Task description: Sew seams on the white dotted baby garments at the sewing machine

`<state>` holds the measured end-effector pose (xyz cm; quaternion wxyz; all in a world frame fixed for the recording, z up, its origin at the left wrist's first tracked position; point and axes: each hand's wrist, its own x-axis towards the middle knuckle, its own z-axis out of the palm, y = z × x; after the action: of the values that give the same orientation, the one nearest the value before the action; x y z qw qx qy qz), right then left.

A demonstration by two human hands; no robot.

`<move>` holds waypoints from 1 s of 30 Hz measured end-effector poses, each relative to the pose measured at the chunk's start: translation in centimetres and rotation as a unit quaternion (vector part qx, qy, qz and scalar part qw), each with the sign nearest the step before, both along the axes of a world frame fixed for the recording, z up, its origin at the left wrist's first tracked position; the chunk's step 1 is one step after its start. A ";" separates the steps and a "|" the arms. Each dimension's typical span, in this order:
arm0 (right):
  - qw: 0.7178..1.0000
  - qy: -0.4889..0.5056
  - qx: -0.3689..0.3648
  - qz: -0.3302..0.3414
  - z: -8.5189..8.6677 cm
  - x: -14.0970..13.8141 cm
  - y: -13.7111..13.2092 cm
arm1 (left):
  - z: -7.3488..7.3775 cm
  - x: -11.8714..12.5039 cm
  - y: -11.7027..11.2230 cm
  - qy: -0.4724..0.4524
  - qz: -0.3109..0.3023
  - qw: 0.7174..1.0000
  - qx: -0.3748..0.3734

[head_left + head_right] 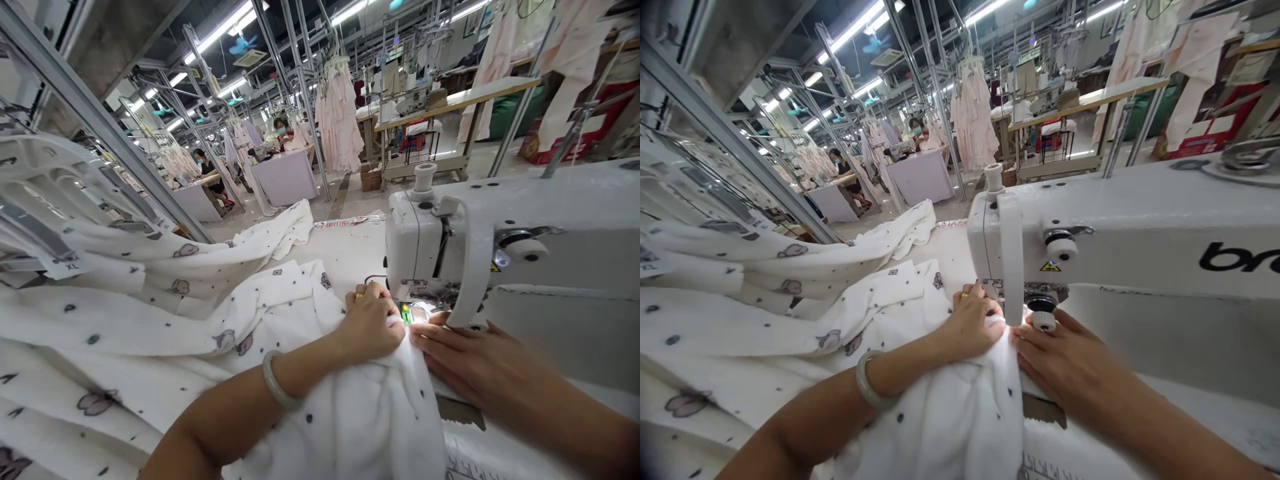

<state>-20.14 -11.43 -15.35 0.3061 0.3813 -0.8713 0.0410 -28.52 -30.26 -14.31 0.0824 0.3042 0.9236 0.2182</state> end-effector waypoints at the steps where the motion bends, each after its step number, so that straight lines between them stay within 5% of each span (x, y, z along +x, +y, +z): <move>1: 1.000 0.002 0.002 -0.006 -0.1 0.0 0.0 | 0.0 -0.1 0.0 0.000 0.002 1.000 0.000; 13: 0.997 -0.031 -0.044 -0.060 -1.3 -0.2 0.5 | -0.2 -1.3 0.4 0.010 0.010 1.000 0.006; 24: 0.998 -0.056 -0.041 0.002 -0.6 0.3 1.9 | -0.1 -1.2 0.6 0.051 0.028 0.998 -0.032; 30: 0.991 -0.063 -0.017 0.113 1.1 2.7 0.2 | 3.5 -0.5 -2.2 0.078 -0.076 0.993 -0.035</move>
<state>-17.45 -11.22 -14.29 0.2504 0.4690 -0.8392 0.1140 -28.99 -32.49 -10.83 0.0367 0.3864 0.9085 0.1547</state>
